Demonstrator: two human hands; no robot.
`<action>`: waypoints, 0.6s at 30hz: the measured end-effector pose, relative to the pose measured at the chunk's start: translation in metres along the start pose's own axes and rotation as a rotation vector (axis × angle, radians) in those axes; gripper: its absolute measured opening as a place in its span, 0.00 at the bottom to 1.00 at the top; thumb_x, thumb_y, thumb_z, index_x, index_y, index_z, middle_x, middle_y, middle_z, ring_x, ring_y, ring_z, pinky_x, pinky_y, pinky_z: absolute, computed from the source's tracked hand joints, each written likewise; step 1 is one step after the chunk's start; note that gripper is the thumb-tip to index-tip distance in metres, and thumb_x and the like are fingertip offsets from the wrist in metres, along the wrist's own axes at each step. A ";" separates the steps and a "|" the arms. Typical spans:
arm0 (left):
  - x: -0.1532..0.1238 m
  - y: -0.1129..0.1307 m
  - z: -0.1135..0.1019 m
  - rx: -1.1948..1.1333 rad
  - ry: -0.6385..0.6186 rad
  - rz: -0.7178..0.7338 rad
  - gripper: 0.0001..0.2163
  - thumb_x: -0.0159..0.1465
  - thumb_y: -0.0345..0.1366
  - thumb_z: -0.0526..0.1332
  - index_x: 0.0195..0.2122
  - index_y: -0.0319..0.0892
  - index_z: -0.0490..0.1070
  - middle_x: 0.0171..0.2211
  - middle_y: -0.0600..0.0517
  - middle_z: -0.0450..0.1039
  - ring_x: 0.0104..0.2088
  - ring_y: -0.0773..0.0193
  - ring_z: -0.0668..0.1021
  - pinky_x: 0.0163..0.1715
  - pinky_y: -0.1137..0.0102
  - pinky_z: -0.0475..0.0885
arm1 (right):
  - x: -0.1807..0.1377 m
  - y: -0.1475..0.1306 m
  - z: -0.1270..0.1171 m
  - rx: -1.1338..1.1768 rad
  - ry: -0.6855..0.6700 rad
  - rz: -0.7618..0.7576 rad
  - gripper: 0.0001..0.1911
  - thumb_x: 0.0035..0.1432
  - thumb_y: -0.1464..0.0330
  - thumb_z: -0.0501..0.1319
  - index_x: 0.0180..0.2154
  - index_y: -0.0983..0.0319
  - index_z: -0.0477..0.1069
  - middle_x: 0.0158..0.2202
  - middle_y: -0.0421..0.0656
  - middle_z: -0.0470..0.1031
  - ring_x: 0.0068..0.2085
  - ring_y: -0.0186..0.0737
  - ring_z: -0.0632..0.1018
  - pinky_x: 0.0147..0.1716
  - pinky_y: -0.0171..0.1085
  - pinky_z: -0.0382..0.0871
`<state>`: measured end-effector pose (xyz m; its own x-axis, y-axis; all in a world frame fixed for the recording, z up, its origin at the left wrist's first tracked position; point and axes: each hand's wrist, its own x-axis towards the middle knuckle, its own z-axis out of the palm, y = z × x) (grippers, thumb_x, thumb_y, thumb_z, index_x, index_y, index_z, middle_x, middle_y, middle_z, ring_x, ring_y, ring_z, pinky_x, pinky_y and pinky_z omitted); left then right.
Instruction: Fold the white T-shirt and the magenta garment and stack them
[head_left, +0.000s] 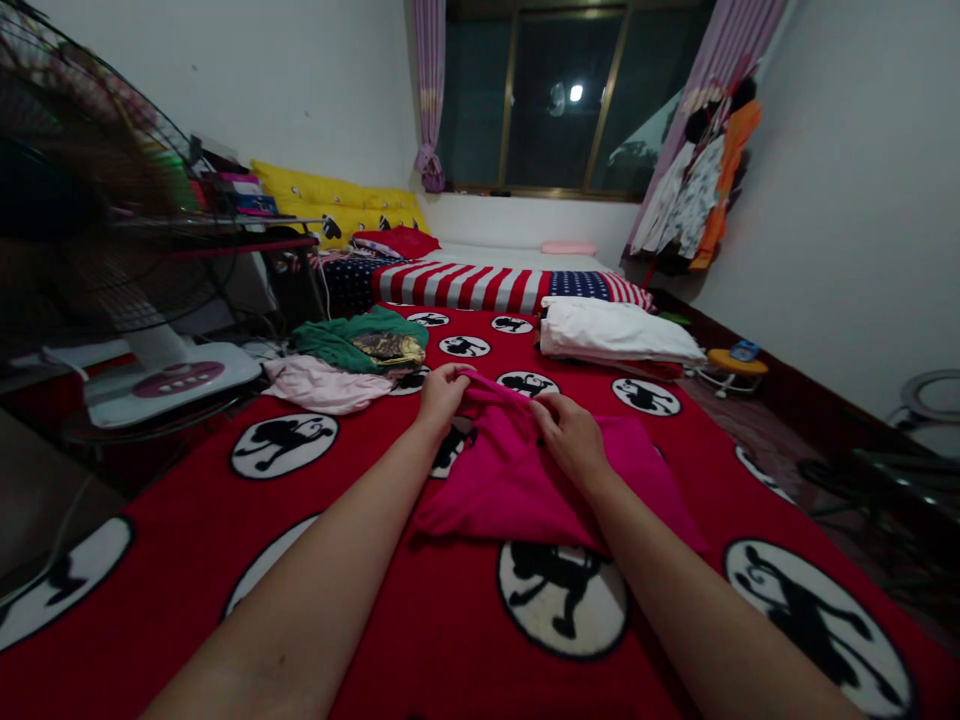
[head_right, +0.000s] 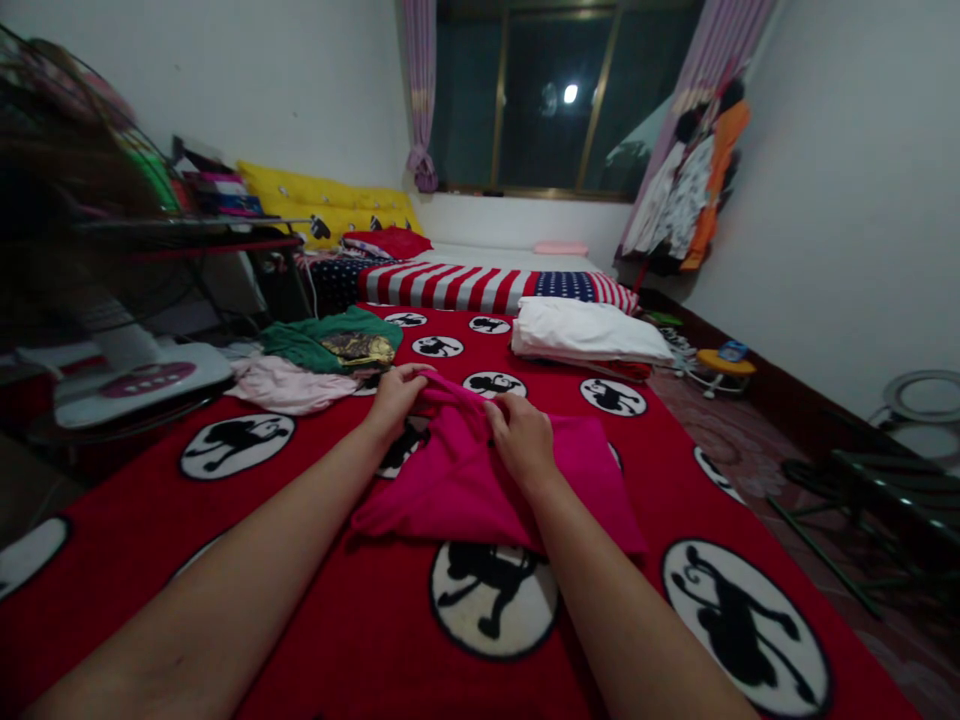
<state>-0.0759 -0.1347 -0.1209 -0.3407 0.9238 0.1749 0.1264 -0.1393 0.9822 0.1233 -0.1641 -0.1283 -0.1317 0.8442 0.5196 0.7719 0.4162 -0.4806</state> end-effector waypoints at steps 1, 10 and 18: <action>0.000 -0.001 0.001 -0.018 -0.018 -0.009 0.14 0.54 0.31 0.57 0.41 0.38 0.75 0.28 0.51 0.76 0.23 0.67 0.75 0.25 0.71 0.73 | 0.002 0.004 0.000 -0.017 -0.017 0.050 0.15 0.61 0.60 0.55 0.38 0.61 0.76 0.37 0.46 0.79 0.37 0.42 0.77 0.34 0.36 0.63; 0.013 -0.015 -0.007 -0.005 0.035 0.104 0.09 0.50 0.36 0.65 0.30 0.37 0.75 0.24 0.52 0.73 0.24 0.68 0.73 0.25 0.76 0.67 | 0.004 0.016 -0.010 0.128 0.174 0.192 0.12 0.54 0.60 0.58 0.32 0.59 0.77 0.30 0.42 0.79 0.31 0.40 0.77 0.31 0.35 0.64; 0.009 -0.007 -0.003 0.286 -0.075 0.014 0.26 0.49 0.40 0.69 0.49 0.37 0.70 0.37 0.45 0.76 0.32 0.60 0.78 0.30 0.71 0.70 | 0.004 0.012 -0.012 0.030 0.272 0.002 0.09 0.56 0.68 0.57 0.37 0.62 0.73 0.37 0.46 0.76 0.39 0.42 0.75 0.41 0.38 0.65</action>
<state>-0.0829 -0.1264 -0.1258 -0.2684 0.9478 0.1719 0.3914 -0.0557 0.9185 0.1396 -0.1597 -0.1231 0.0448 0.7252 0.6871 0.7525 0.4279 -0.5006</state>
